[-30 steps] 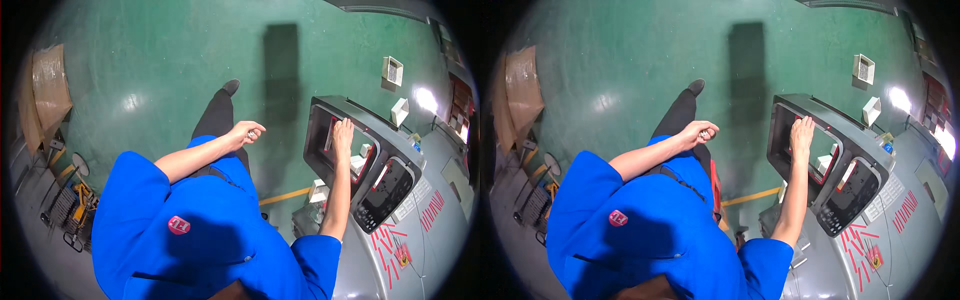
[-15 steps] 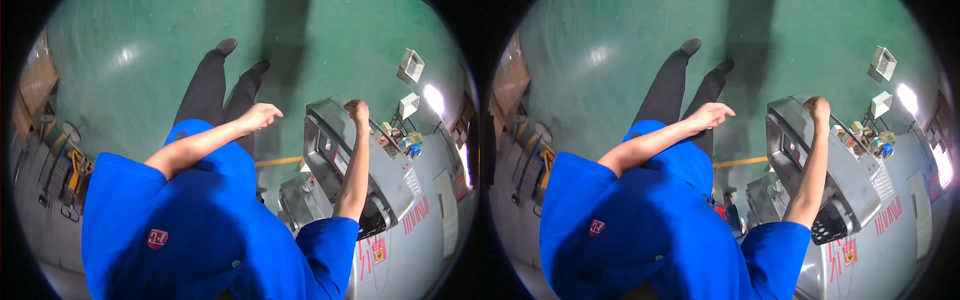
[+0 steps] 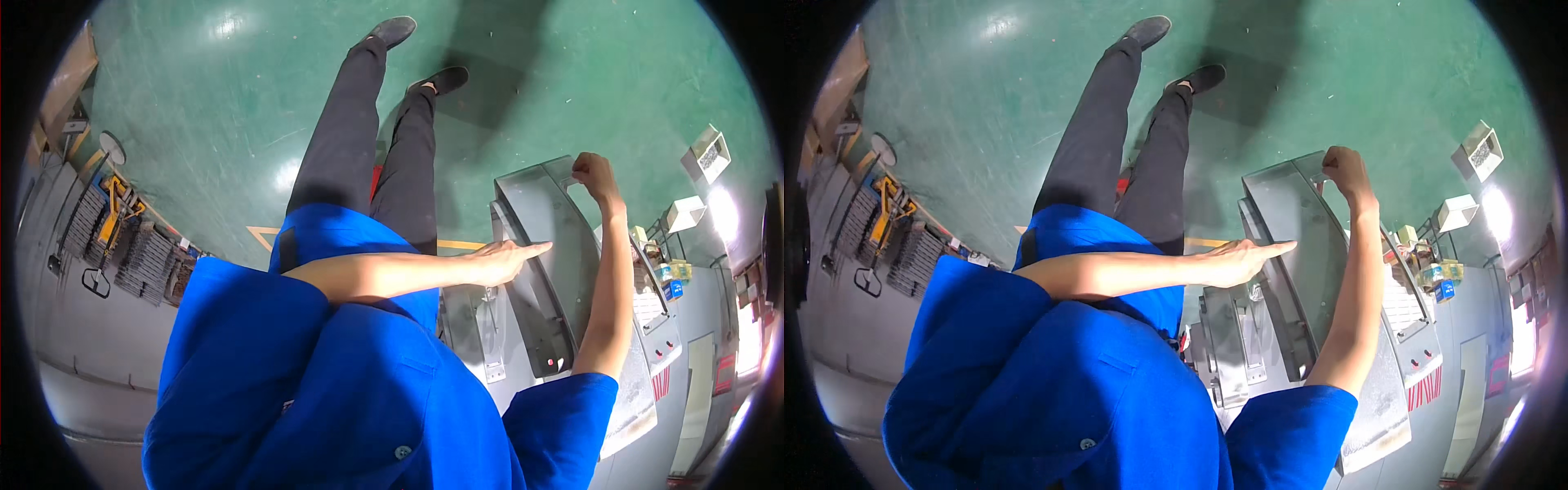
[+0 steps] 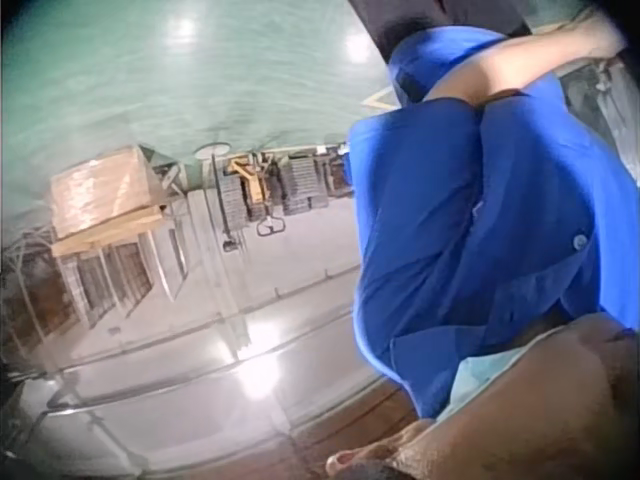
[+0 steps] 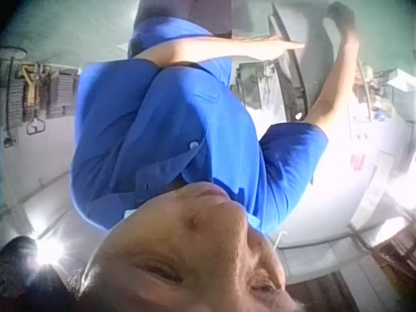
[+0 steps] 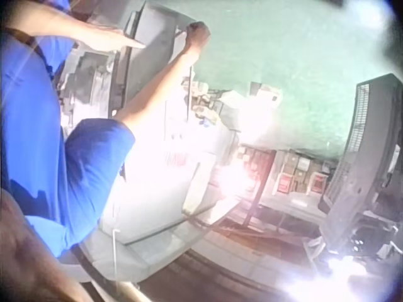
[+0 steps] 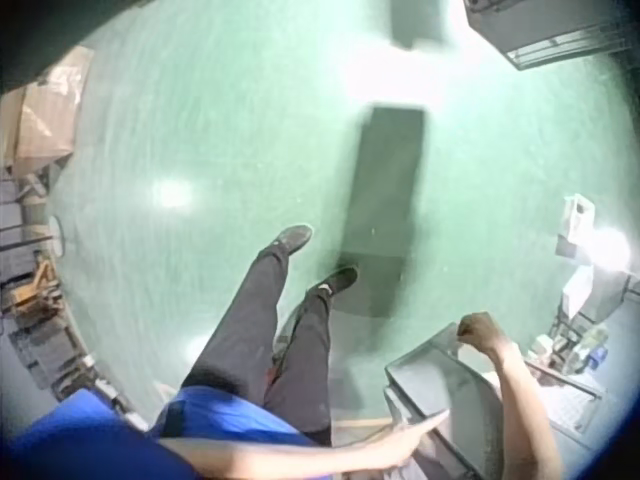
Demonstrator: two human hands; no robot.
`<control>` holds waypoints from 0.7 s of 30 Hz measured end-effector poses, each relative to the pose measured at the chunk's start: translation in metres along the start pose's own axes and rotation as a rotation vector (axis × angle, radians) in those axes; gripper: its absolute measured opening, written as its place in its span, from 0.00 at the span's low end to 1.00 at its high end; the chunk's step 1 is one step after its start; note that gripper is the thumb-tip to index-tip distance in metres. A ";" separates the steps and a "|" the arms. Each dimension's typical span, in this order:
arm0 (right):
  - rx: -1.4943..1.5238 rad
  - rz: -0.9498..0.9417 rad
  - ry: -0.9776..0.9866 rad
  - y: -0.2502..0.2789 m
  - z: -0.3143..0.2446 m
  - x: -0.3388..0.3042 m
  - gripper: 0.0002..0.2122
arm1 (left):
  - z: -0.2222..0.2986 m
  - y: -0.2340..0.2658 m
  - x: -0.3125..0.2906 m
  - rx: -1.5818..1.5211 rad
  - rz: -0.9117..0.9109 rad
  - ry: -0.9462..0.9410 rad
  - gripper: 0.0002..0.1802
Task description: Installing small plastic clips and rubber seals into a grey metal housing component.
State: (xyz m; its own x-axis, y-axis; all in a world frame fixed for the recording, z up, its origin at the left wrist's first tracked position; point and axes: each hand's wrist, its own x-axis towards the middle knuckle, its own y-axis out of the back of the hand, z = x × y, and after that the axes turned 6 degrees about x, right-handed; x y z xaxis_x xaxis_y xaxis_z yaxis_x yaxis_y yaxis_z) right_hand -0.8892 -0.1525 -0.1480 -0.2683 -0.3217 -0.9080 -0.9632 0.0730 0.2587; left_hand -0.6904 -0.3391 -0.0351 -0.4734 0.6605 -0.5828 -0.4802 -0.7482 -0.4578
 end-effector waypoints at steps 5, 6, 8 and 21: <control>-0.093 -0.090 0.022 0.008 -0.024 0.009 0.05 | -0.015 -0.008 -0.001 -0.055 0.085 -0.116 0.39; -0.163 -0.086 0.058 0.009 -0.025 0.013 0.05 | -0.015 -0.007 -0.002 -0.051 0.101 -0.123 0.39; -0.304 -0.083 0.124 0.011 -0.030 0.019 0.06 | -0.017 -0.009 -0.005 -0.160 0.140 -0.150 0.37; -0.365 -0.169 0.092 0.017 -0.040 0.034 0.06 | -0.027 -0.015 -0.002 -0.083 0.223 -0.253 0.35</control>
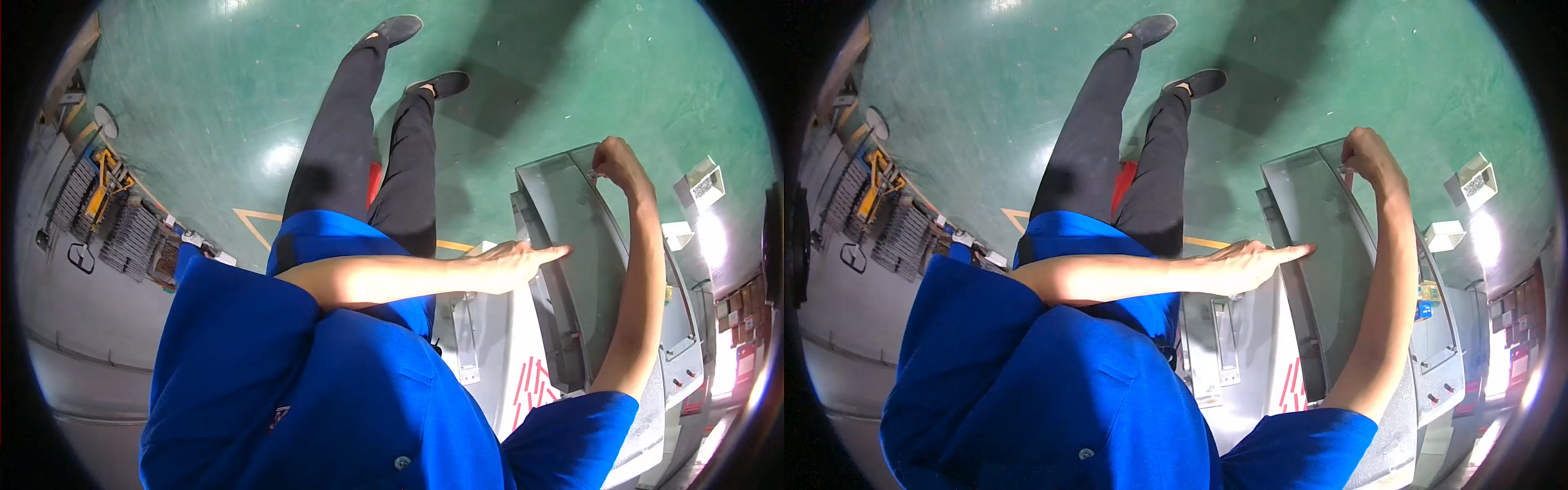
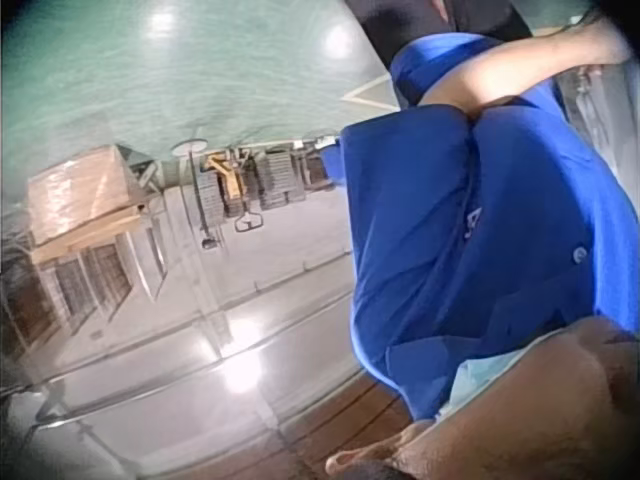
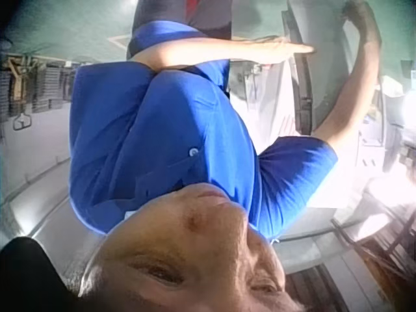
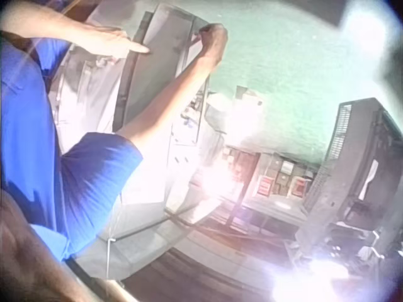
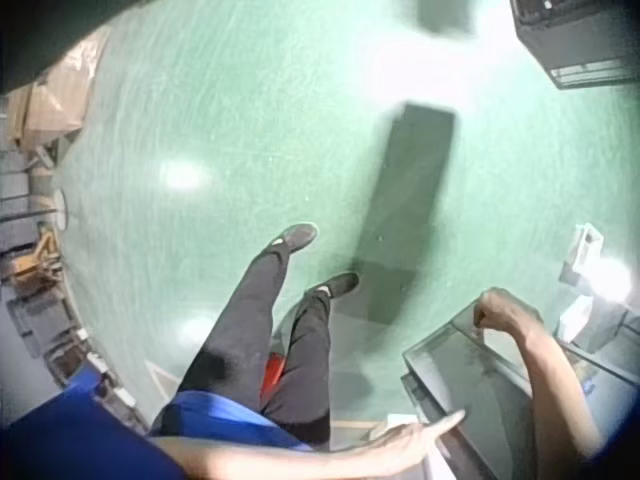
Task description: Installing small plastic clips and rubber seals into a grey metal housing component.
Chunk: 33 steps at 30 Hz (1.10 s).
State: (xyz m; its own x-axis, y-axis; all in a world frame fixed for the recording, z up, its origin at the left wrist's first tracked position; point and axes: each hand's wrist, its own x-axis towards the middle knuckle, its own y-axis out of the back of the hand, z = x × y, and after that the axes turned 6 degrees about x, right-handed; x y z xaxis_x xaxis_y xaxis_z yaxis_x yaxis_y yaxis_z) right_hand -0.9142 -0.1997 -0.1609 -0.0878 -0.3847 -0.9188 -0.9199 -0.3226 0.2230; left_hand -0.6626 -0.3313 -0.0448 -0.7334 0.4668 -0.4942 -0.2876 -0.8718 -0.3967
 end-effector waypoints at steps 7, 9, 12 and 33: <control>0.014 -0.027 0.033 0.002 -0.003 0.007 0.05 | -0.004 -0.003 0.005 0.025 0.108 -0.052 0.34; -0.035 -0.026 0.032 0.002 -0.003 0.008 0.05 | -0.005 -0.004 0.005 -0.019 0.074 -0.019 0.34; -0.150 -0.012 0.072 -0.002 0.003 0.011 0.04 | -0.004 -0.001 0.004 -0.024 0.057 -0.010 0.34; -0.435 0.174 0.083 -0.023 -0.002 0.001 0.09 | -0.002 -0.001 0.003 0.002 -0.013 0.050 0.35</control>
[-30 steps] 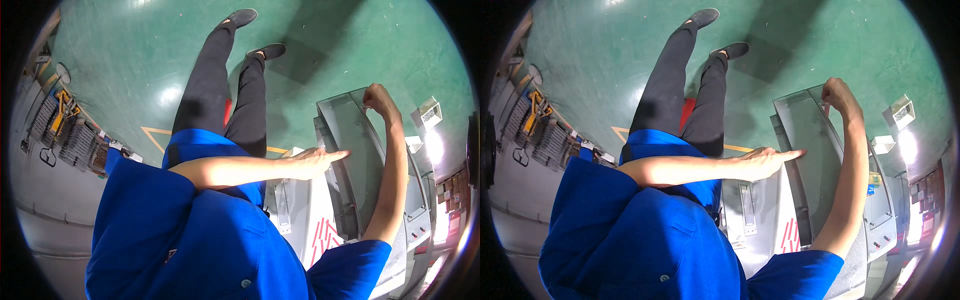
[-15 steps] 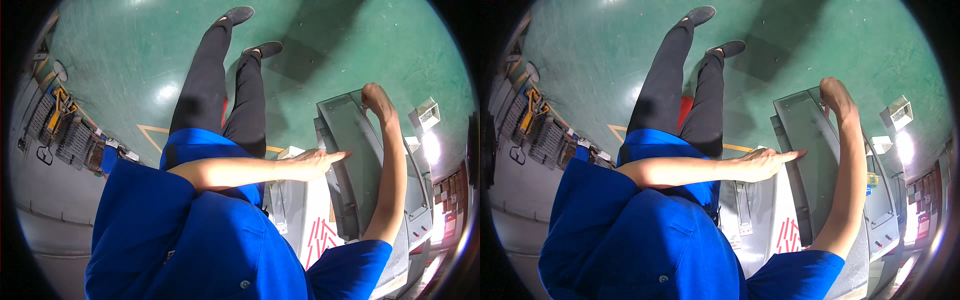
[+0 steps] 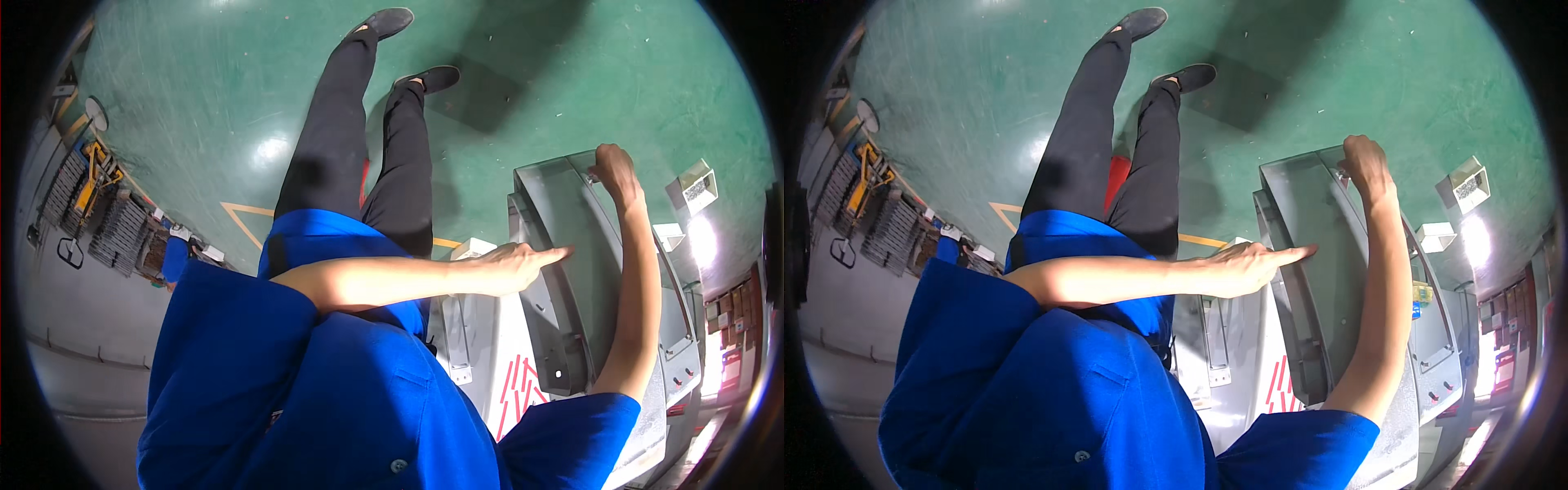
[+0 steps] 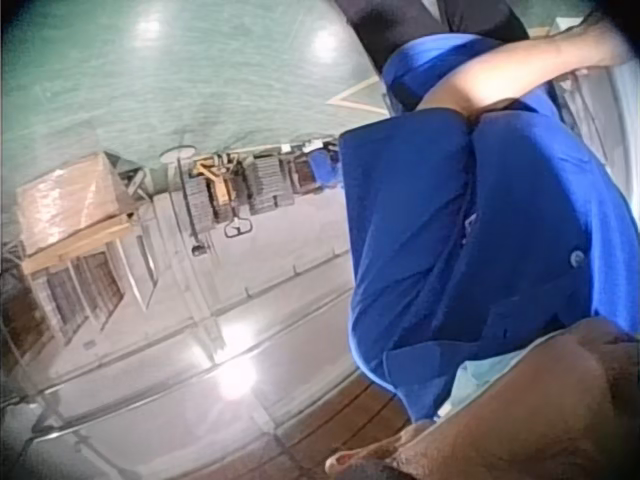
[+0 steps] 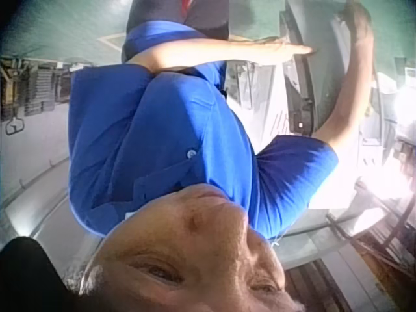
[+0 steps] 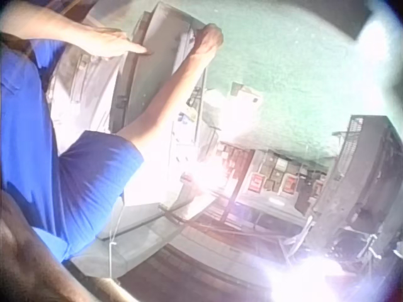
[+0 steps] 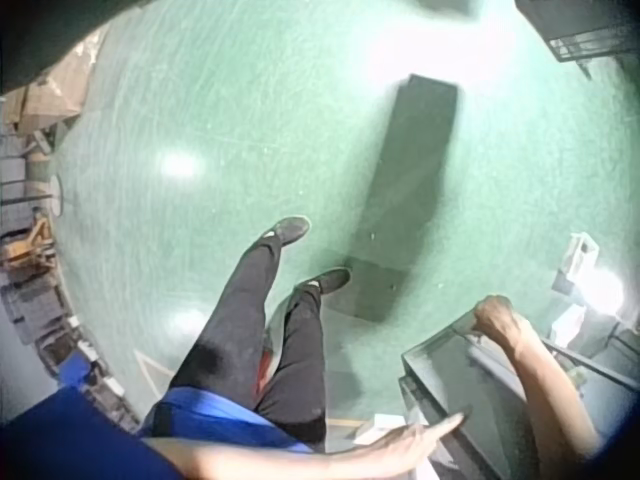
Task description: Installing small plastic clips and rubber seals into a grey metal housing component.
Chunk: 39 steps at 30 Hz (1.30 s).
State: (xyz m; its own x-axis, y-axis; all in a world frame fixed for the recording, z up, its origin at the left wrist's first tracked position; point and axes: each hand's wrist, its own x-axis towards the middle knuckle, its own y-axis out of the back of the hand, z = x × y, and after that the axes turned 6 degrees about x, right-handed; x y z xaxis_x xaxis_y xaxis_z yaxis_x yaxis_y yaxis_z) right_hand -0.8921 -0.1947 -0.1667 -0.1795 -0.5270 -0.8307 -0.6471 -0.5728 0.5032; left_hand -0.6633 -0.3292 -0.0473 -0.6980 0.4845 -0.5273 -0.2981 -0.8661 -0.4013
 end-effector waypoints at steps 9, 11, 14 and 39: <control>0.276 -0.148 -0.115 0.012 0.004 0.001 0.08 | 0.003 -0.001 -0.001 -0.007 0.021 -0.004 0.36; 0.309 -0.224 -0.167 0.023 0.002 0.005 0.07 | 0.003 0.000 -0.001 -0.012 0.029 -0.015 0.36; 0.299 -0.244 -0.147 0.028 0.000 0.004 0.07 | 0.004 0.002 -0.002 -0.025 0.027 -0.017 0.36; 0.026 -0.126 0.261 0.035 -0.024 0.001 0.03 | -0.019 -0.014 -0.006 -0.001 0.277 -0.245 0.39</control>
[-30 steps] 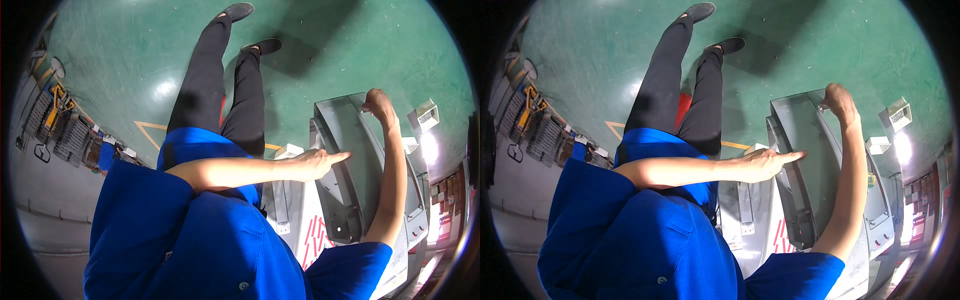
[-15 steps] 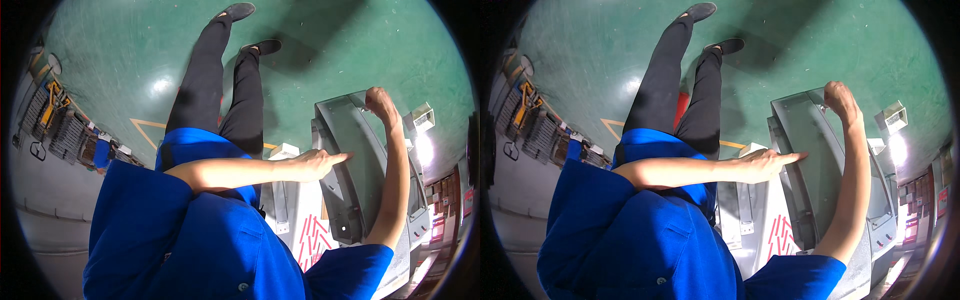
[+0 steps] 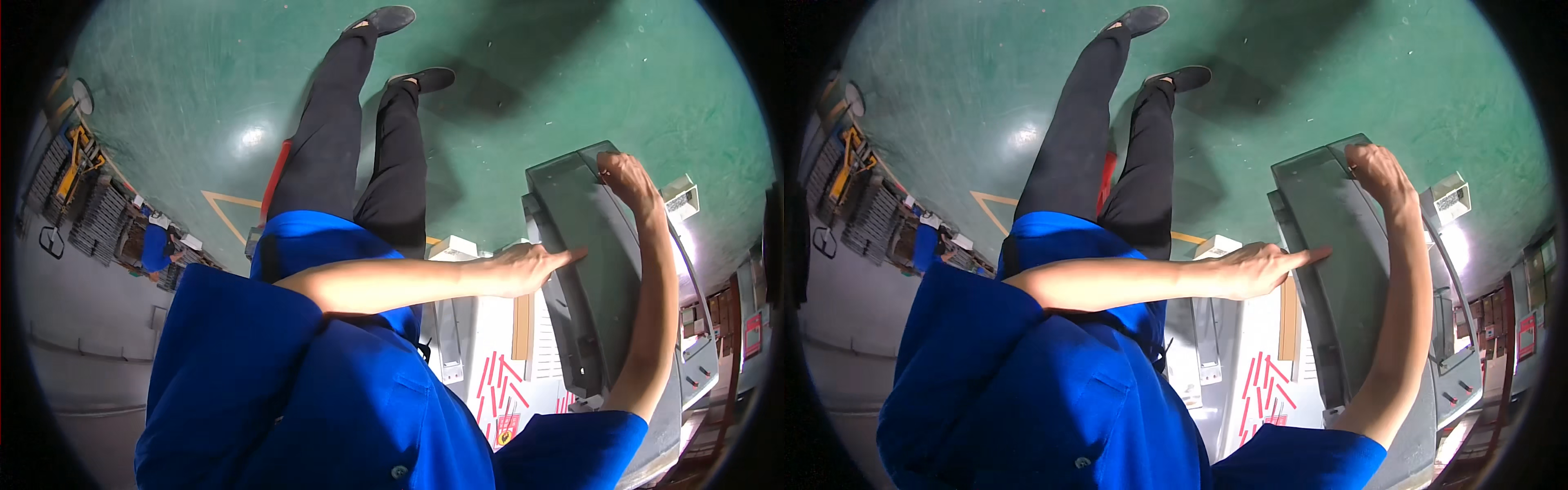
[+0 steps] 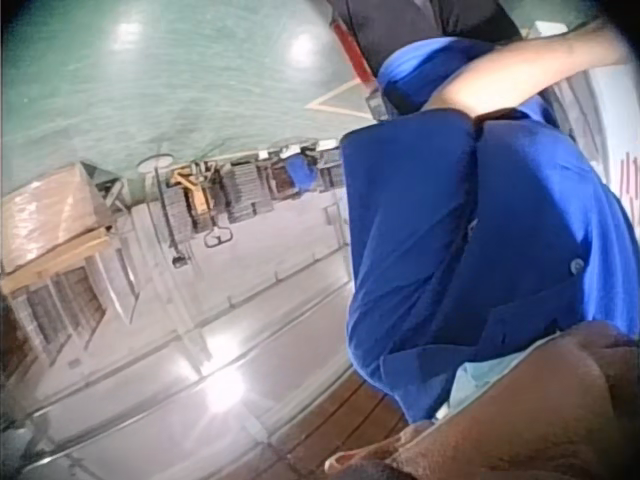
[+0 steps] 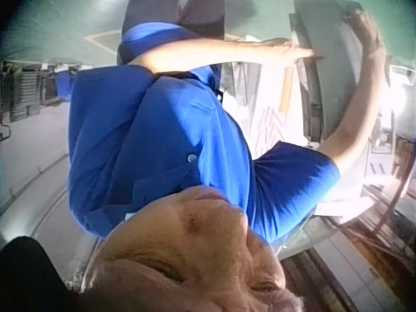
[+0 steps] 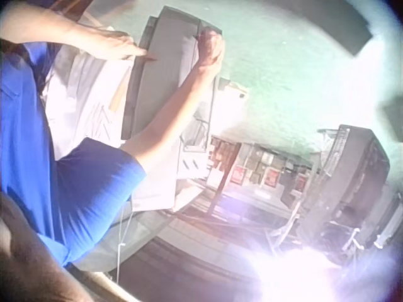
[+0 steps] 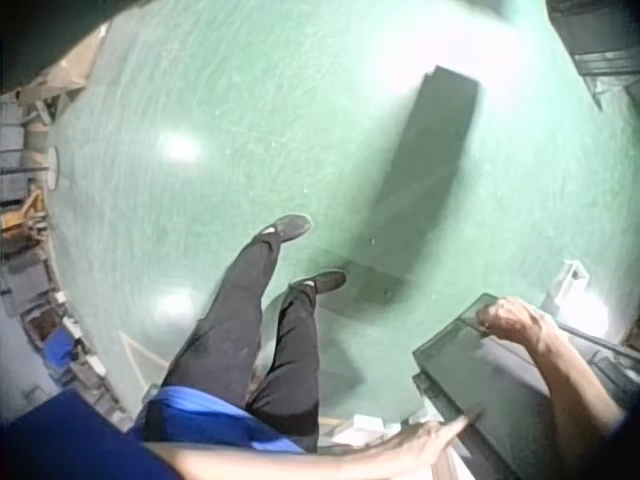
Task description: Installing small plastic clips and rubber seals into a grey metal housing component.
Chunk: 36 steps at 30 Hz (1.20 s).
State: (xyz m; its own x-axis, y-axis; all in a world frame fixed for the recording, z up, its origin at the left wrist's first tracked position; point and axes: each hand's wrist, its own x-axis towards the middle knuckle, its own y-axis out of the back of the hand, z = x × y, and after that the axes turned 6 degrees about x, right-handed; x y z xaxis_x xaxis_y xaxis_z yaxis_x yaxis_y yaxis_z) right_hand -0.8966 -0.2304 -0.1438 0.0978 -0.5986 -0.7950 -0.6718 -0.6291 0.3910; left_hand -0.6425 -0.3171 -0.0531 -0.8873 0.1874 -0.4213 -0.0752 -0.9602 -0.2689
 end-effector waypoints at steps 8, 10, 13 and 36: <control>0.005 -0.062 -0.166 0.000 0.012 -0.011 0.03 | -0.011 -0.002 -0.004 0.148 0.051 -0.114 0.38; 0.180 0.000 -0.220 0.006 0.011 -0.013 0.02 | -0.015 -0.002 -0.004 0.146 0.143 -0.200 0.38; 0.367 0.107 -0.300 0.010 0.011 -0.013 0.02 | -0.022 -0.013 -0.002 0.216 0.212 -0.260 0.40; 0.151 0.106 -0.201 0.028 -0.016 0.030 0.04 | -0.012 -0.004 0.003 -0.102 -0.144 0.100 0.39</control>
State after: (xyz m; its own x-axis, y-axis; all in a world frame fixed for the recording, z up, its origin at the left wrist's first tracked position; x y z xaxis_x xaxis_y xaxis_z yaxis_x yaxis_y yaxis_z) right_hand -0.9008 -0.2741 -0.1496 -0.1170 -0.5373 -0.8352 -0.7740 -0.4776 0.4157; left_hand -0.6395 -0.3097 -0.0636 -0.8210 0.3456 -0.4544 -0.1469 -0.8970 -0.4168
